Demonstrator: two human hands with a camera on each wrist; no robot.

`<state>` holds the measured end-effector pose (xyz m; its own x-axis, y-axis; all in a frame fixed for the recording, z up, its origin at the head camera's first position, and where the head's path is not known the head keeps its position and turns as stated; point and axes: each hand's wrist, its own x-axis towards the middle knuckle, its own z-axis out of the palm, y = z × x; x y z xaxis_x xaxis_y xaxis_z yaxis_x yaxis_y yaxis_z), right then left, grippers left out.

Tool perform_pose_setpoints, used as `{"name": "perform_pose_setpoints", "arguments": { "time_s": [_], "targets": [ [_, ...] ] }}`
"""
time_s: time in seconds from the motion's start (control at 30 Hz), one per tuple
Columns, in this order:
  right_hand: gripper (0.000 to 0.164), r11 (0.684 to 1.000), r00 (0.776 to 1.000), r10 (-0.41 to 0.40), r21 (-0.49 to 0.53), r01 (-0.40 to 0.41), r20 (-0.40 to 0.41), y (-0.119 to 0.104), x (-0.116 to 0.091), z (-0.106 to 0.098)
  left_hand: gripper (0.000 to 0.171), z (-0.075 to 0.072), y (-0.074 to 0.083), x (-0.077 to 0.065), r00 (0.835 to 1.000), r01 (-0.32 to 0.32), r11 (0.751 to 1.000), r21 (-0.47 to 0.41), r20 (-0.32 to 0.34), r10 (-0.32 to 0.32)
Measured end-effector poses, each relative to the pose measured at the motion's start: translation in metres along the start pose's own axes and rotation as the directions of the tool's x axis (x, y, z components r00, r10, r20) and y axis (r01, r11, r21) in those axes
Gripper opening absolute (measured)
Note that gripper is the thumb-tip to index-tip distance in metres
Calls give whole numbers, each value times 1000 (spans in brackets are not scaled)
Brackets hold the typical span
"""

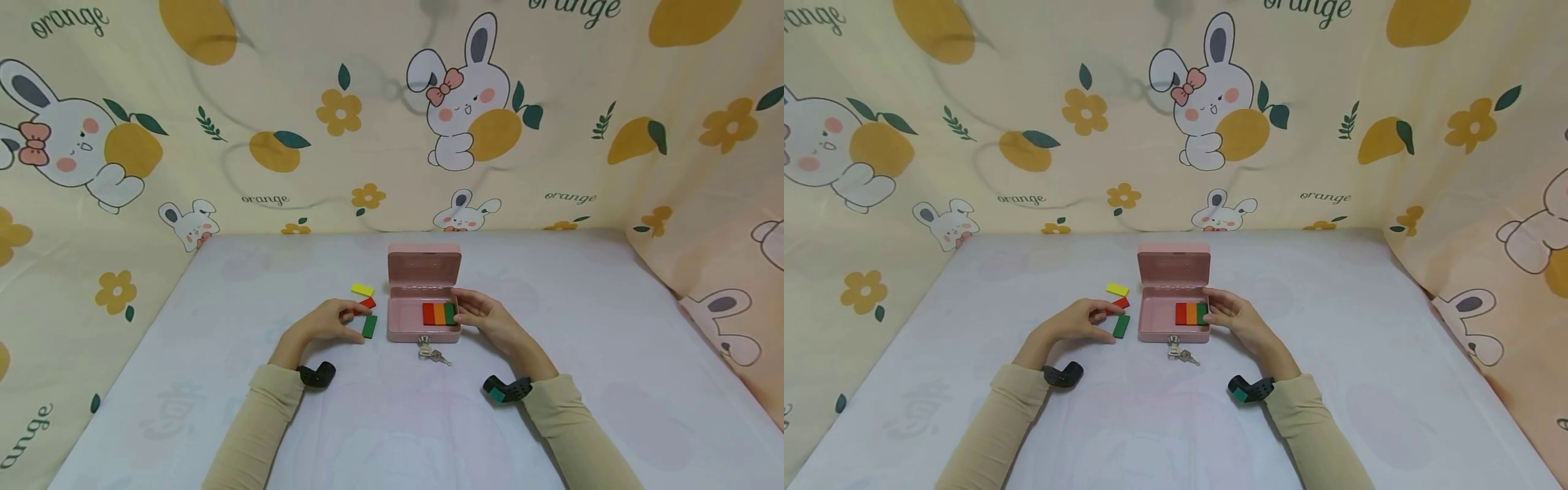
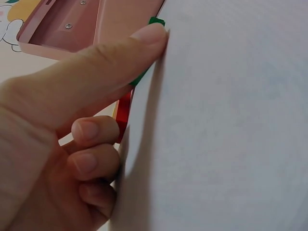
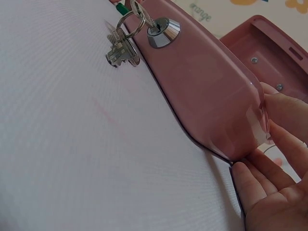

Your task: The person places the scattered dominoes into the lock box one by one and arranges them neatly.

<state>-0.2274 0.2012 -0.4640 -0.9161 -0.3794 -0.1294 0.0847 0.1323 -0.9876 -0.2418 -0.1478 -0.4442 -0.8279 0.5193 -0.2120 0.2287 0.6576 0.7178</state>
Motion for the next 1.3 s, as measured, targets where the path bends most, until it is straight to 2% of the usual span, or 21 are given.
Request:
{"name": "perform_pose_setpoints", "arguments": {
  "time_s": [0.67, 1.07, 1.3],
  "targets": [
    [64, 1000, 1000, -20, 10, 20, 11, -1, 1, -2, 44, -2, 2, 1, 1000, -2, 1000, -4, -5, 2],
    [62, 1000, 1000, 3, -2, -3, -8, -2, -1, -2, 46, -1, 4, 2, 1000, -13, 998, -60, -10, 13],
    [62, 1000, 1000, -2, -4, 2, -2, 0, -1, -1, 48, 4, 7, 2, 999, -22, 995, -93, -44, 18]
  ]
}}
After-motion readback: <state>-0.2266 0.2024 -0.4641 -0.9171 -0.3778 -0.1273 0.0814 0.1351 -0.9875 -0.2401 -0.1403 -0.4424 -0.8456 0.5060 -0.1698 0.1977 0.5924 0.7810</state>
